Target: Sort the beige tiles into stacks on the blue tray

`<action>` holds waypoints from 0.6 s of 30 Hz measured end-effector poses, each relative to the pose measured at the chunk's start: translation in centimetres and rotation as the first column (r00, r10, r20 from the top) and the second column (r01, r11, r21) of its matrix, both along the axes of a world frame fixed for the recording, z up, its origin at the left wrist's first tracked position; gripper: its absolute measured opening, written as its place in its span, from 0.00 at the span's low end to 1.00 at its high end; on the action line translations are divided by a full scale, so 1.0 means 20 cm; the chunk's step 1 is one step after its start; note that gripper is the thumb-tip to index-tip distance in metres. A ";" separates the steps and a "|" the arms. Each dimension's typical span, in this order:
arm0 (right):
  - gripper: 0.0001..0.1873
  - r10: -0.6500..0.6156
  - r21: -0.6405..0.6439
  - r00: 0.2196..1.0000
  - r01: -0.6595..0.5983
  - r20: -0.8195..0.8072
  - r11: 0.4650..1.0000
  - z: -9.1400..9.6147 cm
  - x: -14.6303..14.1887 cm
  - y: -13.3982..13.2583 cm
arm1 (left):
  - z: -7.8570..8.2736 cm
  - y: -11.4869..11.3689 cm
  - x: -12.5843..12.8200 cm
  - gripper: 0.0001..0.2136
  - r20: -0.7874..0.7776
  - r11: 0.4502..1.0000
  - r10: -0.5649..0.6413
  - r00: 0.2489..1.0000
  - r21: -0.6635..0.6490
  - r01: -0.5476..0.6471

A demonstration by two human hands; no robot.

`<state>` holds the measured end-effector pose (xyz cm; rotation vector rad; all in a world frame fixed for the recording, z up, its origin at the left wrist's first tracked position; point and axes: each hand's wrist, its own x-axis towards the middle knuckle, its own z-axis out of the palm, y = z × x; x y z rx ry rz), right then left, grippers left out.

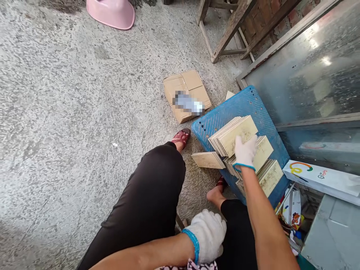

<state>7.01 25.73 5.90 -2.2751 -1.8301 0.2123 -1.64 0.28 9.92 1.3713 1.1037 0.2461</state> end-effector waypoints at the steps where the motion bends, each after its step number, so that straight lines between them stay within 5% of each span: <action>1: 0.42 0.067 0.024 0.998 -0.067 -0.003 0.997 -0.01 0.01 -0.10 | 0.01 0.01 0.00 0.16 -0.008 1.000 -0.017 1.000 0.011 0.017; 4: 0.39 0.268 0.035 0.963 -0.268 -0.002 0.963 -0.11 0.07 -0.39 | 0.03 0.03 0.01 0.16 -0.099 0.987 -0.139 0.985 0.072 0.147; 9: 0.34 0.393 -0.080 0.915 -0.387 0.086 0.919 -0.34 0.21 -0.69 | 0.06 0.07 0.04 0.17 -0.287 0.924 -0.322 0.903 0.114 0.365; 13: 0.31 0.424 -0.171 0.888 -0.397 0.177 0.902 -0.42 0.23 -0.75 | 0.08 0.09 0.04 0.19 -0.315 0.881 -0.409 0.856 0.107 0.460; 18: 0.29 0.453 -0.227 0.848 -0.400 0.275 0.888 -0.41 0.20 -0.73 | 0.10 0.11 0.04 0.17 -0.355 0.863 -0.432 0.829 0.103 0.494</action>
